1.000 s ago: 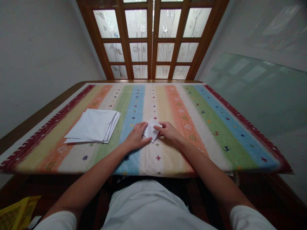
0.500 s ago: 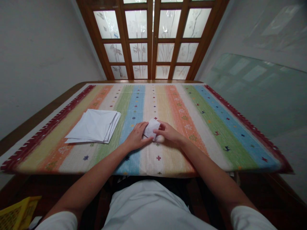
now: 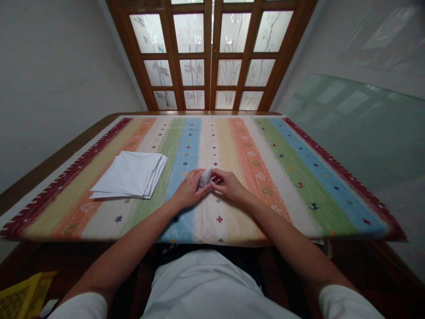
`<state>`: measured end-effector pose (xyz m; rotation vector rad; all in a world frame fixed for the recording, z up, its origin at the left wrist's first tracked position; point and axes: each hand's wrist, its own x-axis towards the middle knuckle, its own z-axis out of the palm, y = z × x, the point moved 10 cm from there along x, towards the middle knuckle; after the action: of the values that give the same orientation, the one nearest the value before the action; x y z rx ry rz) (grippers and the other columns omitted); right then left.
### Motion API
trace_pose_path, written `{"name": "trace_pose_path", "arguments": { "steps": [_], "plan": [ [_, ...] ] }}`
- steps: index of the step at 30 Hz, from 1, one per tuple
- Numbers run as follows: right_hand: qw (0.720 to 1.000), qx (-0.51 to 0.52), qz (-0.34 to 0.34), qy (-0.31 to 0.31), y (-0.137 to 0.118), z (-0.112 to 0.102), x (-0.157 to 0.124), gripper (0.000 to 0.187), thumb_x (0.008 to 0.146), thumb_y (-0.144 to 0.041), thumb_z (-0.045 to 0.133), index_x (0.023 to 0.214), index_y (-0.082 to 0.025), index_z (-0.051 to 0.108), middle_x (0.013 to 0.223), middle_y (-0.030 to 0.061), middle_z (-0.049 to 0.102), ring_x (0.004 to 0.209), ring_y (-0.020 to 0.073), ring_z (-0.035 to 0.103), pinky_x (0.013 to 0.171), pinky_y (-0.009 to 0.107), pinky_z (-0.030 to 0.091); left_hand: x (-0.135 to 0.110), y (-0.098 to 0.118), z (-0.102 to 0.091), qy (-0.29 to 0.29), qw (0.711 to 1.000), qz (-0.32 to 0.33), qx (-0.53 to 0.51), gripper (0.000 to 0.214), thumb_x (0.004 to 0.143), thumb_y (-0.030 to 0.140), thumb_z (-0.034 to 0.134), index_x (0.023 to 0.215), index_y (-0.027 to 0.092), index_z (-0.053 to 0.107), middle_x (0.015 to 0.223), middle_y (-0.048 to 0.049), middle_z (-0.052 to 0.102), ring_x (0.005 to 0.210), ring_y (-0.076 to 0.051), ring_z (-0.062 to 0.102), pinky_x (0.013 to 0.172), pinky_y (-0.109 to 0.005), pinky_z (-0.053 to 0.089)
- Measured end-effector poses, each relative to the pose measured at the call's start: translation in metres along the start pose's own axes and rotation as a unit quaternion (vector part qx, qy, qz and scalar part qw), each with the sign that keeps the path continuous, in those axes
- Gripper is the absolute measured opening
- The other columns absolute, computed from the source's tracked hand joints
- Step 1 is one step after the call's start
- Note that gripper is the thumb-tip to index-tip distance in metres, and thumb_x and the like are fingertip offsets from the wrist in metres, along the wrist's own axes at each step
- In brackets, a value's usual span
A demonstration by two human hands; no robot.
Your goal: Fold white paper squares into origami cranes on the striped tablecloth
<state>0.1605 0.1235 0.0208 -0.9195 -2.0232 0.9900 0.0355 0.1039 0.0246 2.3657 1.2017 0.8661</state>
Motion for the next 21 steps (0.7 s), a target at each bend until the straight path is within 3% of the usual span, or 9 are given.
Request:
{"name": "trace_pose_path", "arguments": {
  "steps": [5,9,12,15,21],
  "plan": [
    [0.989,-0.078,-0.024,0.121,0.003,-0.02,0.002,0.03,0.08,-0.015,0.078,0.105,-0.023,0.063,0.104,0.0056,0.07,0.083,0.0194,0.064,0.077,0.033,0.055,-0.001,0.002,0.003,-0.015,1.0,0.003,-0.003,0.05,0.103,0.031,0.059,0.15,0.019,0.051,0.15,-0.0173,0.061,0.143,-0.032,0.056,0.125,-0.055,0.044],
    [0.979,-0.103,-0.027,0.176,0.006,-0.031,0.001,0.036,0.081,-0.014,0.076,0.115,-0.022,0.065,0.117,0.0097,0.07,0.083,0.0191,0.062,0.078,0.034,0.054,-0.002,0.003,0.008,-0.034,0.999,0.013,-0.005,0.058,0.098,0.022,0.056,0.155,0.018,0.048,0.155,-0.0183,0.057,0.147,-0.032,0.053,0.128,-0.057,0.041],
    [0.978,-0.104,-0.017,0.182,0.007,-0.035,0.001,0.034,0.083,-0.014,0.072,0.116,-0.021,0.07,0.113,0.0092,0.073,0.077,0.0178,0.06,0.075,0.033,0.052,-0.003,0.006,0.01,-0.044,0.999,0.026,-0.002,0.063,0.094,0.017,0.053,0.156,0.017,0.047,0.157,-0.0185,0.056,0.148,-0.032,0.051,0.129,-0.058,0.04],
    [0.979,-0.109,-0.012,0.17,0.004,-0.034,0.002,0.019,0.084,-0.012,0.068,0.1,-0.021,0.074,0.095,0.0049,0.074,0.072,0.0168,0.057,0.074,0.031,0.049,-0.004,0.009,0.01,-0.048,0.998,0.036,0.013,0.065,0.091,0.014,0.052,0.156,0.015,0.048,0.156,-0.0189,0.055,0.147,-0.033,0.05,0.129,-0.058,0.04],
    [0.982,-0.114,-0.013,0.15,-0.003,-0.029,0.003,0.012,0.082,-0.011,0.068,0.084,-0.022,0.062,0.079,-0.0004,0.065,0.07,0.0157,0.053,0.069,0.028,0.042,-0.003,0.012,-0.003,0.006,0.998,0.028,0.053,0.051,0.097,0.019,0.057,0.148,0.017,0.058,0.14,-0.0165,0.062,0.133,-0.032,0.057,0.119,-0.055,0.049]
  ]
}}
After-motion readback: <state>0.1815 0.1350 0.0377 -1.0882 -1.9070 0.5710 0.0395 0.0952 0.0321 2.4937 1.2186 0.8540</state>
